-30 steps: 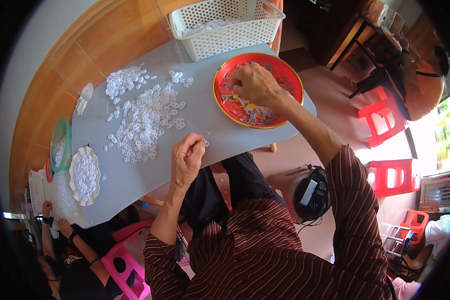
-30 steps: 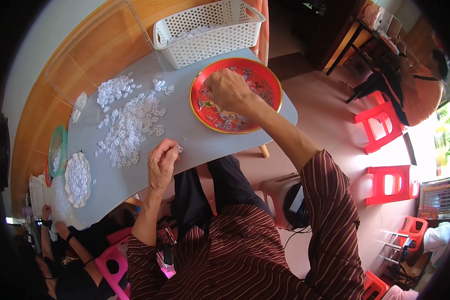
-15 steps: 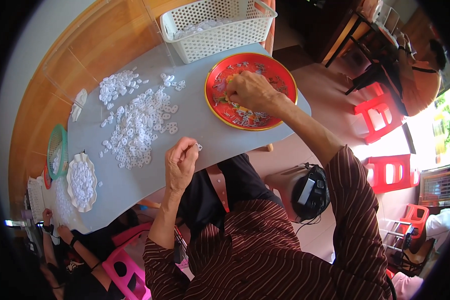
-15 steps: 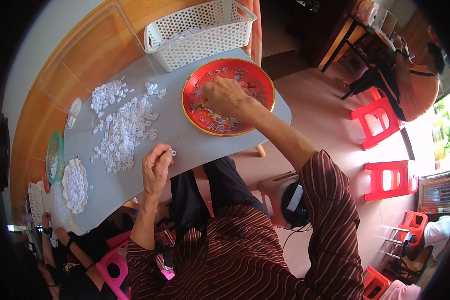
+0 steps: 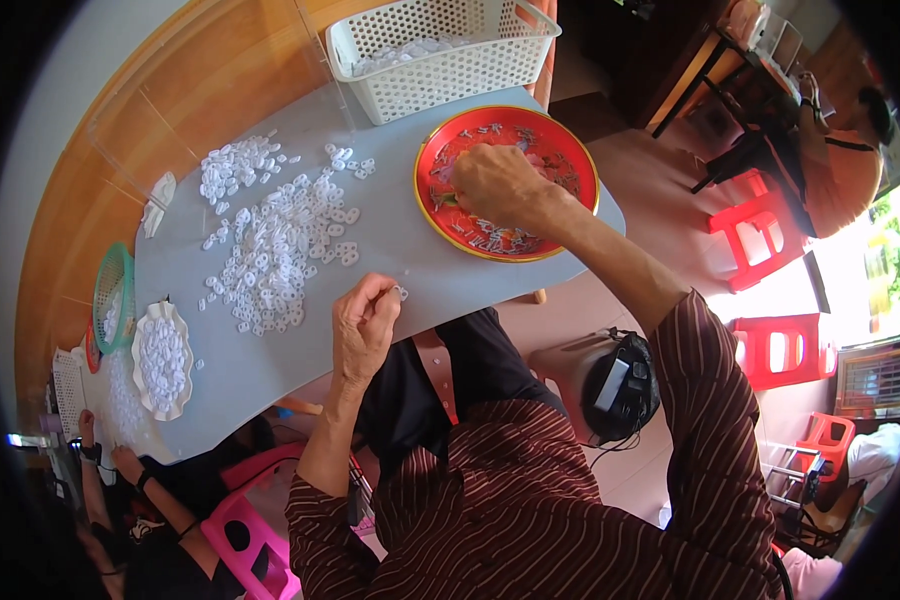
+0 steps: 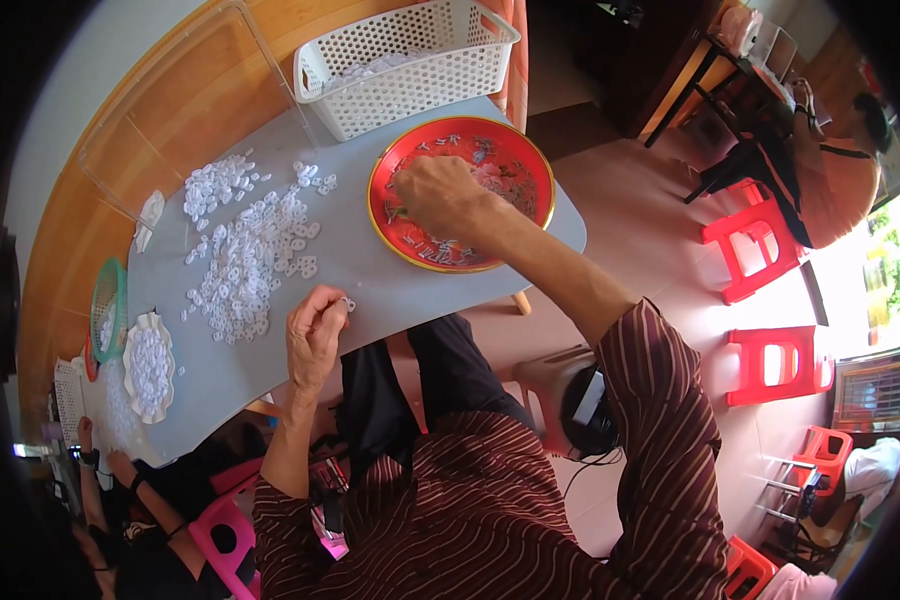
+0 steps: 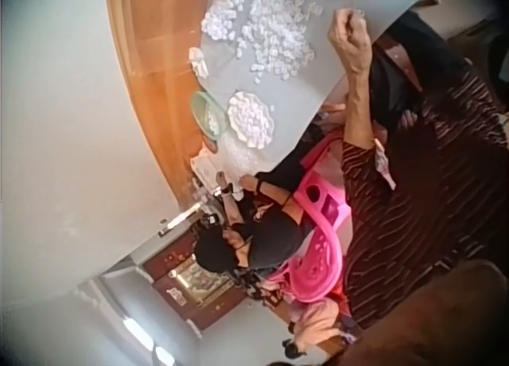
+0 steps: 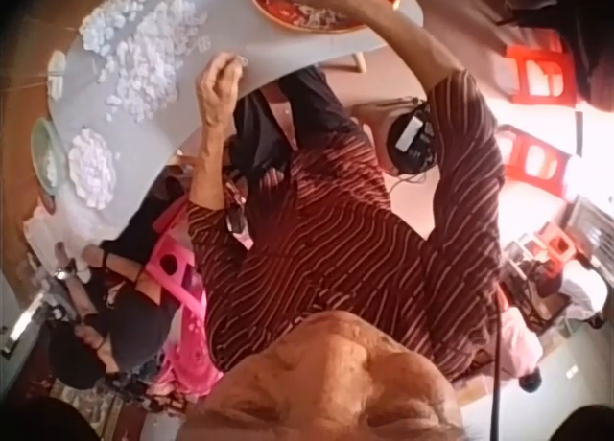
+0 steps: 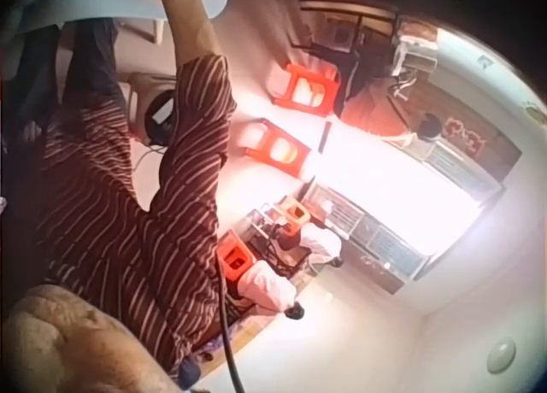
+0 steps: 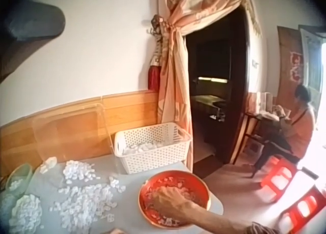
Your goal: Assembling small white plastic ring-like components by hand at a table.
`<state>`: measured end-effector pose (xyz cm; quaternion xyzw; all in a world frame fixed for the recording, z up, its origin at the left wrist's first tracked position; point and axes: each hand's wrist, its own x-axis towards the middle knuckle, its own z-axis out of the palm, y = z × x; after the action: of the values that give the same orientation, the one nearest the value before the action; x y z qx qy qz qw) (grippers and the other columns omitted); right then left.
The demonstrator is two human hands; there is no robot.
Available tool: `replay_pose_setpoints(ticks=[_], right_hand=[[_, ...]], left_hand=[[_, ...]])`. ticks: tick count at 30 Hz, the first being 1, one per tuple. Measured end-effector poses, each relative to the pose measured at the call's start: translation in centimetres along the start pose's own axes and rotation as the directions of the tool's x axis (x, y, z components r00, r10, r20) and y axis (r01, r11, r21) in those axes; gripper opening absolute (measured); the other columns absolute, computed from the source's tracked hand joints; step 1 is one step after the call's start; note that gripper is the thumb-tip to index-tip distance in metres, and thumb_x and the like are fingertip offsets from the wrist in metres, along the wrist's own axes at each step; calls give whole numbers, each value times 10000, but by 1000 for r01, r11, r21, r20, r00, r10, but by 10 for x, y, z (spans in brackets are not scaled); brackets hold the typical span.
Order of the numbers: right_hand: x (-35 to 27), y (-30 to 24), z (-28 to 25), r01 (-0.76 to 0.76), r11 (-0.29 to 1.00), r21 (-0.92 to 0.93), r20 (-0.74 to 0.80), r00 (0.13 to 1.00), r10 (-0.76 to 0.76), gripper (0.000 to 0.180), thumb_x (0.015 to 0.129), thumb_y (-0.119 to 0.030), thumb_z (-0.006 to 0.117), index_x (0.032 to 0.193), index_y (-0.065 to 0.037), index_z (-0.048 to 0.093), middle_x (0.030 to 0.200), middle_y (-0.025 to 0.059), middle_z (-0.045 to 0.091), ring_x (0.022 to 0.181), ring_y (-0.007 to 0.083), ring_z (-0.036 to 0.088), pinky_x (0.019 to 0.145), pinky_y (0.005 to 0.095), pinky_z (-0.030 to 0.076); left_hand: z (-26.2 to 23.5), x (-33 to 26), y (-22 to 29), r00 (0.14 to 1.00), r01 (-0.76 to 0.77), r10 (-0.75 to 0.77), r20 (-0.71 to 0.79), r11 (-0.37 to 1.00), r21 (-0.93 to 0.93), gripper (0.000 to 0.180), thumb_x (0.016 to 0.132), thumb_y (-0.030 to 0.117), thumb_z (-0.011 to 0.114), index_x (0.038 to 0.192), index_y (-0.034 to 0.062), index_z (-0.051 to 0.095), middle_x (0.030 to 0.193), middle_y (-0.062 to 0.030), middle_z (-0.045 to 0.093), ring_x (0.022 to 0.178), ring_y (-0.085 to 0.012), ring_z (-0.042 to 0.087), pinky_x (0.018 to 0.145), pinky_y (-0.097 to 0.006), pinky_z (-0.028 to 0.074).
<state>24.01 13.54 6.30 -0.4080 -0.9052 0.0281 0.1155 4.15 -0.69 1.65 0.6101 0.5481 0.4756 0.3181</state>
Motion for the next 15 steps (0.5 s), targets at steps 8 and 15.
replay_pose_setpoints(ticks=[8, 15], right_hand=[[7, -3, 5, -33, 995, -98, 3, 999, 33, 140, 695, -128, 635, 674, 11, 628, 681, 195, 622, 666, 342, 633, 604, 445, 503], [4, 6, -2, -171, 981, 97, -24, 984, 174, 93, 673, -114, 626, 692, -25, 645, 670, 157, 619, 682, 326, 621, 609, 451, 483]], left_hand=[[0, 0, -2, 1000, 5, -5, 6, 1000, -25, 45, 822, 20, 533, 790, -10, 542, 607, 18, 427, 550, -34, 361, 484, -204, 308], [0, 0, -1, 1000, -4, 4, 4, 1000, -29, 53, 823, 25, 536, 785, -11, 541, 603, 24, 423, 548, -31, 357, 481, -203, 305]])
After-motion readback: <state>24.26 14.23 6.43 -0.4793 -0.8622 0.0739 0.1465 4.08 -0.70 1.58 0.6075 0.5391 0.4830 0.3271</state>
